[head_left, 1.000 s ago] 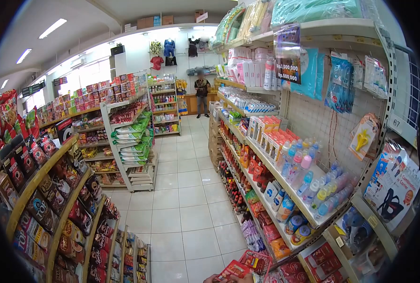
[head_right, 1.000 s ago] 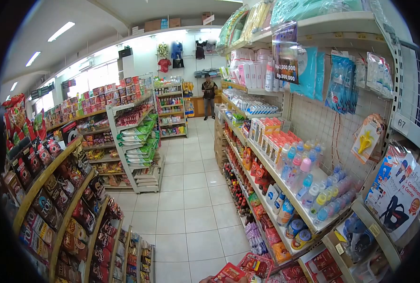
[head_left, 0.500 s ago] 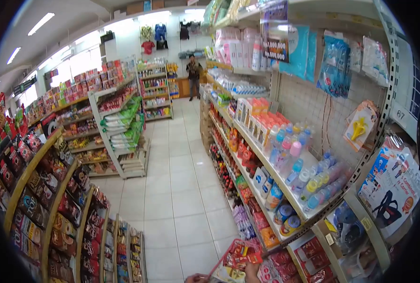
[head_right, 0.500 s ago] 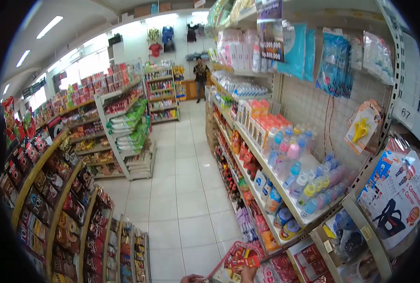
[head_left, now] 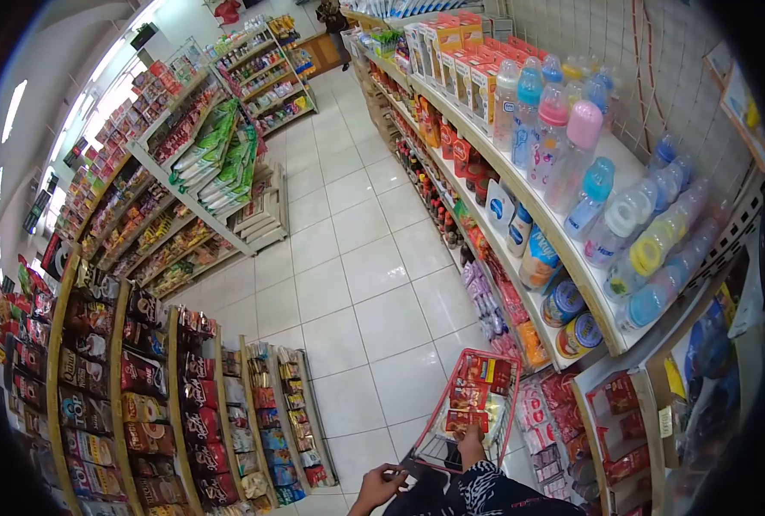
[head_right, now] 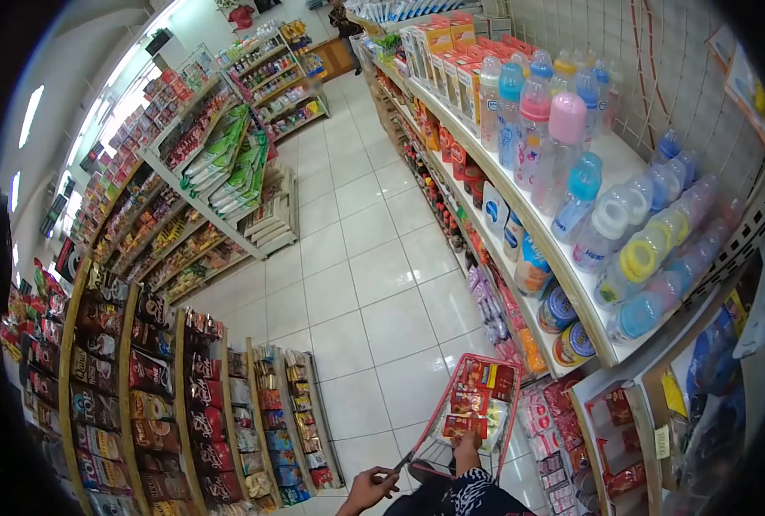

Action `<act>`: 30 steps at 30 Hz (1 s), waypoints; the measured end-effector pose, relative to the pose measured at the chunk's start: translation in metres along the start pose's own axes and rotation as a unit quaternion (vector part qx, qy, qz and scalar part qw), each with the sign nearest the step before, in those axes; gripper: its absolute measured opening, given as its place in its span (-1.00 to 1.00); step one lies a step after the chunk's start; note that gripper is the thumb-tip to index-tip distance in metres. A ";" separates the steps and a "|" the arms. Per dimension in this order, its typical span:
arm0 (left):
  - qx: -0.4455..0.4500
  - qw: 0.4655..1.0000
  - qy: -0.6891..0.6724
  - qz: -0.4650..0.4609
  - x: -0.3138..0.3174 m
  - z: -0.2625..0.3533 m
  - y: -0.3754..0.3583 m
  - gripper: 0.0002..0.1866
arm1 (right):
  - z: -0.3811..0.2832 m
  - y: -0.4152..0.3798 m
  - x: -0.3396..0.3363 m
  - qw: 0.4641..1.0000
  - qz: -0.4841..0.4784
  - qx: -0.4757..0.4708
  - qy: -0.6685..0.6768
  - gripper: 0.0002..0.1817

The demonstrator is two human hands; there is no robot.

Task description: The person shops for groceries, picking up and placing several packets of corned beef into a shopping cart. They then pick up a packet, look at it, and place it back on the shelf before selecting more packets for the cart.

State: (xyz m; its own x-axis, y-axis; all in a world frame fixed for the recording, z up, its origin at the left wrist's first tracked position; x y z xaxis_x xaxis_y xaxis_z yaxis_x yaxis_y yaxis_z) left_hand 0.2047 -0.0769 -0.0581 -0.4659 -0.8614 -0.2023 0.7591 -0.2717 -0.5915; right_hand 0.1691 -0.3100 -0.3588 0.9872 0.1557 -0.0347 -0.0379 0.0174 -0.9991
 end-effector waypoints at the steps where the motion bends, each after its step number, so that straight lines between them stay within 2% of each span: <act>1: -0.001 1.000 -0.027 0.005 0.001 0.000 -0.001 -0.57 | 0.003 -0.005 0.004 0.999 -0.005 0.022 0.027 -0.81; 2: 0.017 1.000 -0.009 0.011 0.002 0.002 0.000 -0.59 | 0.002 -0.012 0.007 0.999 -0.014 0.006 0.036 -0.81; 3: 0.039 0.998 0.022 0.046 0.003 0.034 -0.011 -0.71 | 0.001 0.003 0.013 0.999 -0.016 0.009 0.039 -0.81; 5: 0.010 0.999 0.039 0.023 0.000 0.022 -0.004 -0.61 | 0.004 0.018 0.013 0.998 -0.023 -0.004 0.063 -0.81; 7: -0.007 0.999 0.047 0.010 0.001 0.016 -0.005 -0.62 | 0.003 0.015 0.018 0.991 -0.090 -0.008 0.102 -0.81; 8: 0.020 0.998 0.053 0.023 -0.002 0.002 -0.001 -0.64 | 0.003 0.009 0.019 0.986 -0.130 -0.002 0.109 -0.81; 9: 0.020 0.998 0.052 0.017 -0.002 0.007 -0.002 -0.65 | 0.005 0.018 0.018 0.991 -0.089 0.014 0.101 -0.79; 15: -0.002 0.998 0.066 0.013 -0.003 0.012 -0.003 -0.67 | 0.003 0.040 0.024 0.994 -0.040 0.025 0.102 -0.75; 16: 0.023 0.997 0.067 0.027 -0.004 0.017 0.001 -0.68 | -0.013 0.047 0.038 0.986 -0.106 -0.119 -0.048 -0.78; 17: 0.037 0.996 0.068 0.038 -0.003 0.019 -0.003 -0.69 | -0.016 0.042 0.036 0.935 -0.158 -0.245 -0.201 -0.78; 18: 0.032 0.997 0.068 0.033 -0.001 0.023 -0.005 -0.70 | -0.013 0.011 0.034 0.924 -0.202 -0.280 -0.165 -0.83; 19: 0.029 0.997 0.069 0.030 -0.001 0.027 -0.003 -0.71 | -0.016 0.045 0.019 0.867 -0.026 -0.354 -0.350 -0.85; 20: 0.031 0.998 0.050 0.032 0.000 0.028 -0.002 -0.71 | -0.008 0.089 0.009 0.940 -0.005 -0.197 -0.279 -0.87; 21: 0.040 0.998 0.030 0.038 0.000 0.028 -0.004 -0.72 | -0.003 0.097 0.006 0.982 0.032 -0.160 -0.099 -0.88; 23: 0.024 0.998 0.036 0.034 0.001 0.026 -0.007 -0.72 | -0.006 0.094 0.013 0.994 0.082 -0.069 -0.007 -0.79; 26: 0.020 0.998 0.039 0.035 0.000 0.027 -0.005 -0.74 | -0.009 0.102 0.021 0.995 0.081 -0.062 -0.020 -0.69; 27: 0.016 0.999 0.039 0.033 0.000 0.026 -0.003 -0.75 | -0.012 0.116 0.021 0.993 0.077 -0.082 -0.034 -0.63; 28: 0.033 0.998 0.041 0.033 -0.002 0.019 -0.003 -0.76 | -0.013 0.090 0.026 0.978 -0.024 -0.203 -0.029 -0.58; 29: 0.034 0.995 0.085 0.026 -0.005 0.015 -0.005 -0.74 | -0.005 0.132 0.025 0.978 -0.077 -0.176 -0.079 -0.56; 30: 0.048 0.992 0.112 0.030 -0.009 0.006 -0.004 -0.70 | -0.008 0.100 0.027 0.915 -0.085 -0.318 -0.232 -0.57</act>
State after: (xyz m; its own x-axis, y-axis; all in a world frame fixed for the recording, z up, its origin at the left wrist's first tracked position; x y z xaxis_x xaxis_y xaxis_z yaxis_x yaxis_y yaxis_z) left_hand 0.2086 -0.0704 -0.0497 -0.5000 -0.7627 -0.4102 0.8232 -0.2713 -0.4988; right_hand 0.1931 -0.3120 -0.4604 0.7926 0.6096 -0.0119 0.3533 -0.4752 -0.8058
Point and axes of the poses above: each hand's wrist, its own y-axis towards the middle knuckle, its own x-axis out of the palm, z = x × y, the point moved 7 cm from there along y, towards the middle knuckle, and after that the axes turned 14 degrees about x, right-handed, at the moved point
